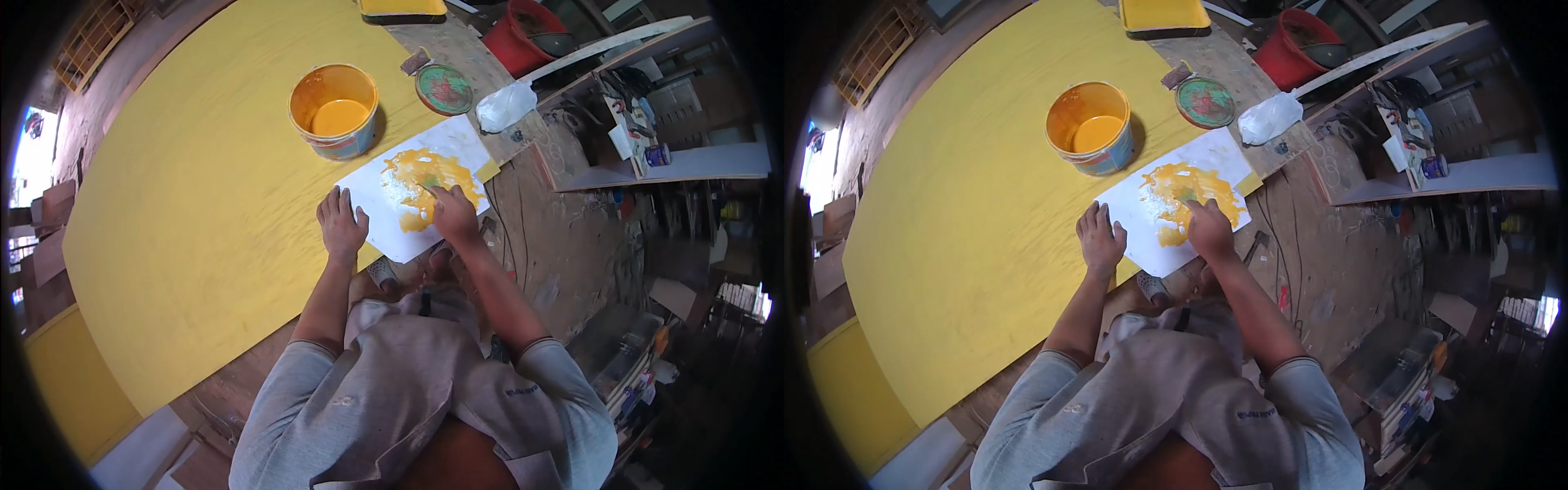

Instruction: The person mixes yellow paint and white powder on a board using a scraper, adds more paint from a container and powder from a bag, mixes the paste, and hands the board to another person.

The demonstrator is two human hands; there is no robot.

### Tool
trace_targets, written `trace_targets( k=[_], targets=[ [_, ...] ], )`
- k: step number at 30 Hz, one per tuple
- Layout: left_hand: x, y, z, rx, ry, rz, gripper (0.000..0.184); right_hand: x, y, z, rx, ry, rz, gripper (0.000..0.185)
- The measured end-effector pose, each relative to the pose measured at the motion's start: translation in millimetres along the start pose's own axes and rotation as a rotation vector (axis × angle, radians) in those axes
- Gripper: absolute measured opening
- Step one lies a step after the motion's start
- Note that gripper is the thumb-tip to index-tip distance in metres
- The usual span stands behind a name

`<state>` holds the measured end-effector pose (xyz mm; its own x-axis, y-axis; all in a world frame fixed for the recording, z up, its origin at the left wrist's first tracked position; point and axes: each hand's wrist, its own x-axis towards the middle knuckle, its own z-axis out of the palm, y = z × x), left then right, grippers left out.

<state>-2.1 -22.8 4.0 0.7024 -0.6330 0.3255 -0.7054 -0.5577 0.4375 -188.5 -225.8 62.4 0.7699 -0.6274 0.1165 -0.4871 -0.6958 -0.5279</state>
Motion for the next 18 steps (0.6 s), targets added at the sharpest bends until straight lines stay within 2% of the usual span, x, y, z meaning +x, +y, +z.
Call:
trace_targets(
  k=[5,8,13,18],
  targets=[
    [-0.9,-0.3,0.8,-0.012,0.015,0.018,0.053,-7.9,0.1,21.0,-0.067,-0.097,0.021,0.037],
    [0.6,-0.1,0.2,-0.006,0.016,0.015,0.053,-15.6,-8.1,-3.9,-0.090,-0.172,0.049,0.037],
    [-1.1,1.6,-0.1,-0.002,0.023,0.018,0.053,2.9,-4.3,10.1,-0.034,-0.085,0.050,0.037],
    [0.6,2.1,-2.0,-0.020,0.036,0.025,0.051,-11.1,-7.4,22.3,-0.071,-0.188,0.055,0.039]
  ],
)
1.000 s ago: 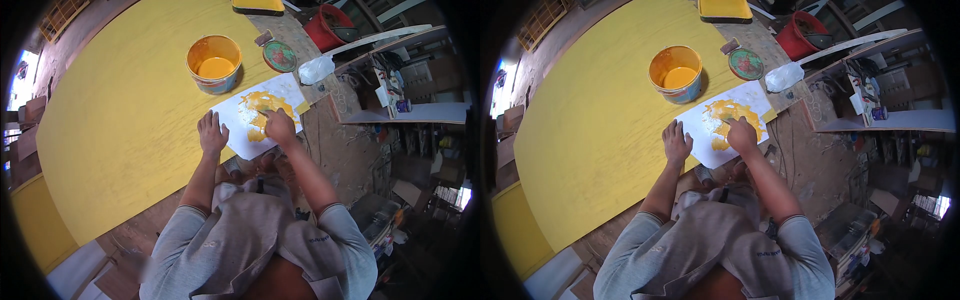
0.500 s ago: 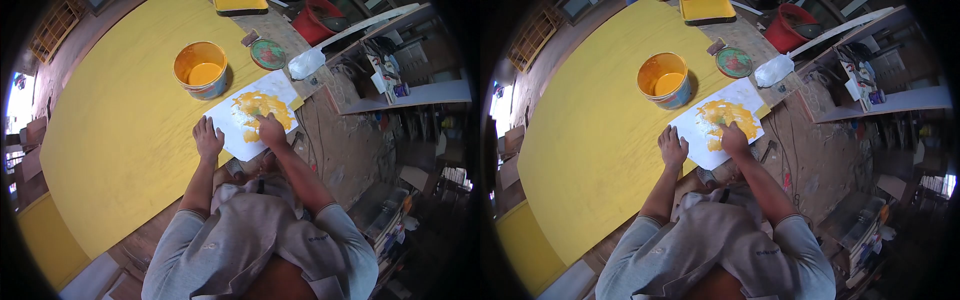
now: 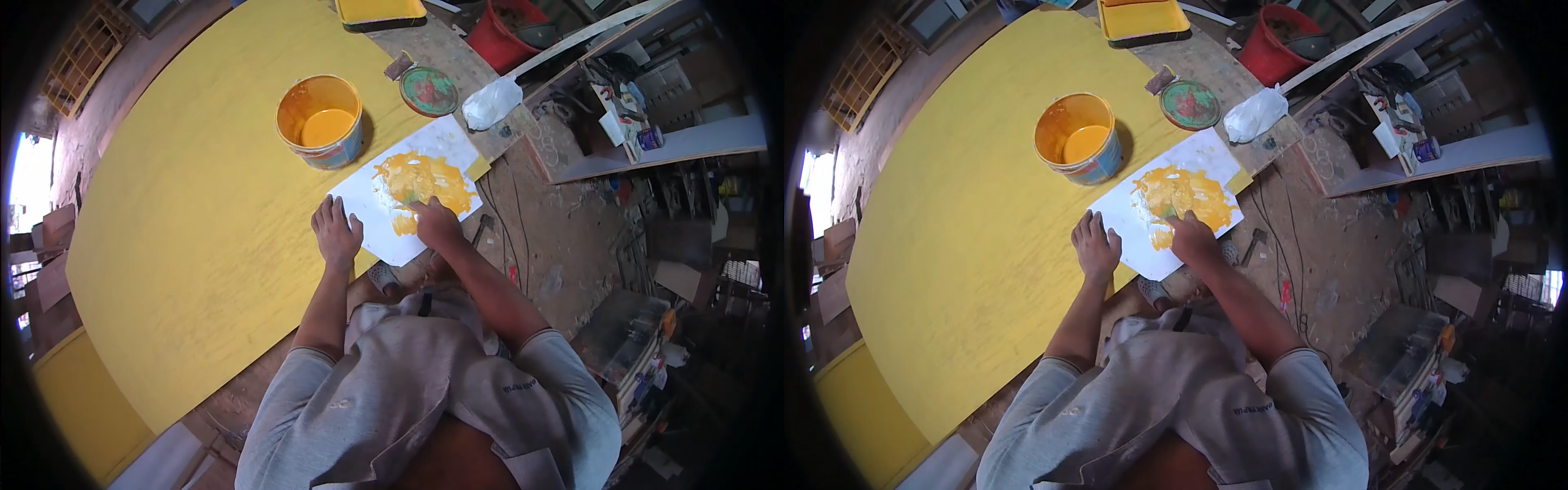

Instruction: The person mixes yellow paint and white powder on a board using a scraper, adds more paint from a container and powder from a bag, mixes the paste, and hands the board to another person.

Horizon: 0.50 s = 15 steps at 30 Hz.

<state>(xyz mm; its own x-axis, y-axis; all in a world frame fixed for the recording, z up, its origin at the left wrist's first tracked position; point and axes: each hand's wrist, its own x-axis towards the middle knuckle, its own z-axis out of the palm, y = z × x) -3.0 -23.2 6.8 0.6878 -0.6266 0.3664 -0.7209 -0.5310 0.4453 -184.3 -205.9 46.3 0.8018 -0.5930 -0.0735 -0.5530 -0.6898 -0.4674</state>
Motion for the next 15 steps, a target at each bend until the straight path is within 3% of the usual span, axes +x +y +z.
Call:
trace_targets(
  k=[5,8,15],
  targets=[
    [-1.6,0.4,-0.7,-0.003,0.014,0.012,0.051,5.8,5.5,-35.1,0.047,0.024,0.036,0.042],
    [0.0,0.7,-1.3,0.004,0.012,0.010,0.051,35.2,5.9,-28.8,0.009,-0.027,0.076,0.041],
    [-0.5,0.0,-0.4,-0.007,-0.011,-0.008,0.053,8.8,-10.0,-24.6,0.002,-0.129,0.080,0.040]
  ],
)
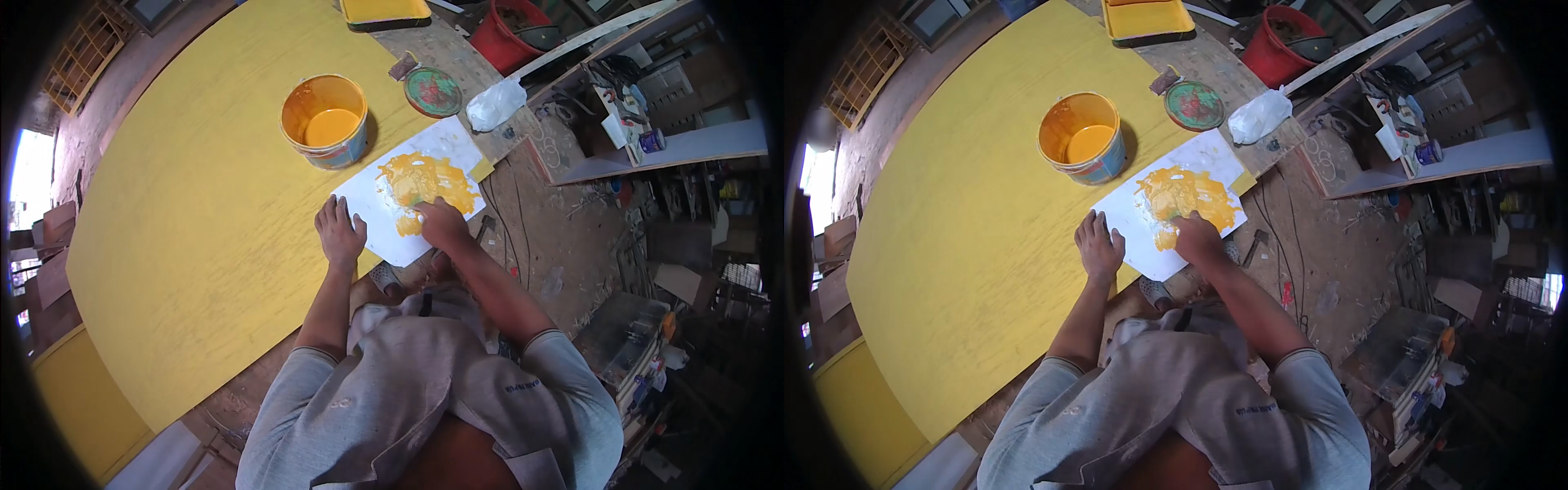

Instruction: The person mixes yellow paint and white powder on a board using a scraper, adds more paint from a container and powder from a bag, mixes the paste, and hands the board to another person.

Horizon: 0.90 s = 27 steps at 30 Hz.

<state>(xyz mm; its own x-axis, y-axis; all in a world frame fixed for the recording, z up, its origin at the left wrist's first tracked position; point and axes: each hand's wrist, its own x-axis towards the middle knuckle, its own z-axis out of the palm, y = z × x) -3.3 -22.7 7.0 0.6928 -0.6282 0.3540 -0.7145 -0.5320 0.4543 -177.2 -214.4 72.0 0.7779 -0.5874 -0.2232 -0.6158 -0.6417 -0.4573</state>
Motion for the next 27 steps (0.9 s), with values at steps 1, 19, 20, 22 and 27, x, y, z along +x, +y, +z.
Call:
trace_targets(
  k=[1,19,20,22,27],
  targets=[
    [0.5,-0.5,0.0,-0.004,-0.002,-0.006,0.053,-1.3,5.5,-5.7,0.014,0.008,0.000,0.040],
    [0.5,0.5,0.4,0.022,-0.005,0.012,0.051,40.0,12.5,-21.5,0.020,0.059,0.110,0.039],
    [0.2,1.0,-0.4,0.017,-0.008,0.009,0.052,41.7,4.6,-16.8,0.020,0.051,0.126,0.039],
    [1.2,1.7,-1.3,0.005,-0.014,0.001,0.052,36.8,-3.6,-8.8,0.030,0.034,0.113,0.039],
    [0.7,-0.7,1.4,0.006,-0.004,-0.004,0.051,8.7,11.8,-14.4,0.018,0.004,0.055,0.039]
  ],
)
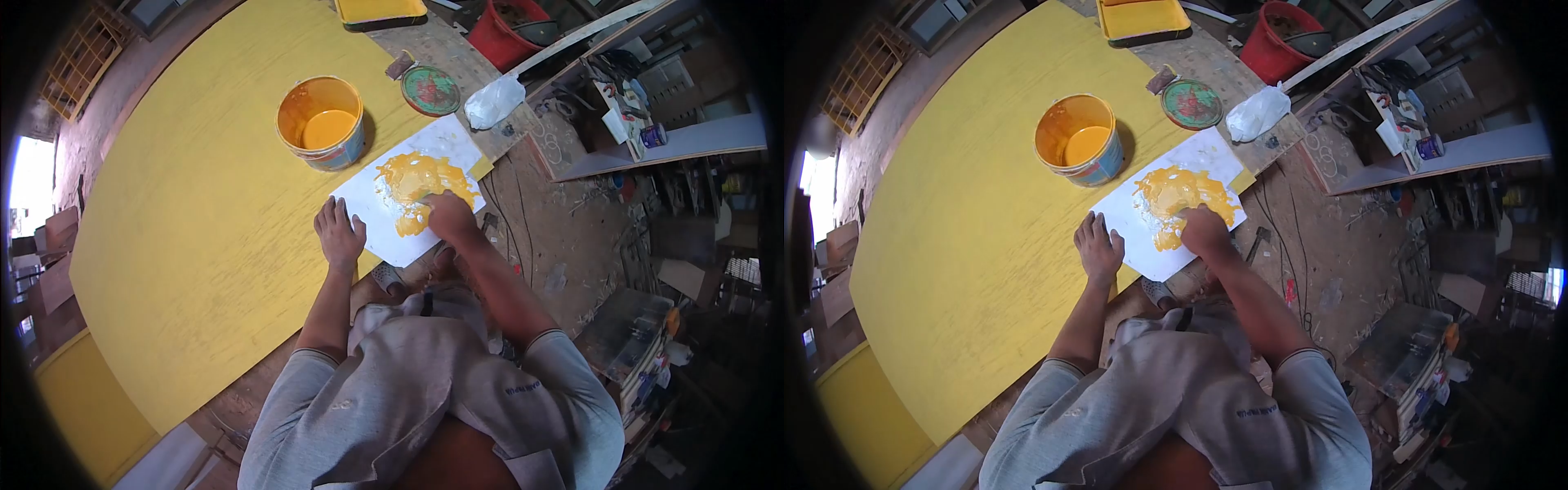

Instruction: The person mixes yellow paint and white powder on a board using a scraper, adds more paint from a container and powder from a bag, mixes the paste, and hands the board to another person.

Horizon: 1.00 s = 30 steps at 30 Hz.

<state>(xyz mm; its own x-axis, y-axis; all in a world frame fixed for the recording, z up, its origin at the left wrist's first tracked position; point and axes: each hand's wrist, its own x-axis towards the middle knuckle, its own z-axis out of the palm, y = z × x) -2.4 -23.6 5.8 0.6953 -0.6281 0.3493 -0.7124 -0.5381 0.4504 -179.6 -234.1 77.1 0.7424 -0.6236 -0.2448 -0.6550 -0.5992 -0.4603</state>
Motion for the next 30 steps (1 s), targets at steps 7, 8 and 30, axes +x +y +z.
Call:
trace_targets(
  k=[7,8,30],
  targets=[
    [-0.7,0.6,-0.3,0.000,-0.001,0.008,0.052,28.5,2.4,-30.3,-0.086,0.005,0.112,0.038],
    [0.0,0.8,-0.1,0.004,0.002,0.012,0.052,23.5,3.3,-27.8,-0.082,-0.023,0.118,0.038],
    [-3.5,1.7,3.7,0.027,-0.026,0.016,0.053,-36.3,95.3,5.5,1.359,-0.300,0.394,0.045]
  ],
)
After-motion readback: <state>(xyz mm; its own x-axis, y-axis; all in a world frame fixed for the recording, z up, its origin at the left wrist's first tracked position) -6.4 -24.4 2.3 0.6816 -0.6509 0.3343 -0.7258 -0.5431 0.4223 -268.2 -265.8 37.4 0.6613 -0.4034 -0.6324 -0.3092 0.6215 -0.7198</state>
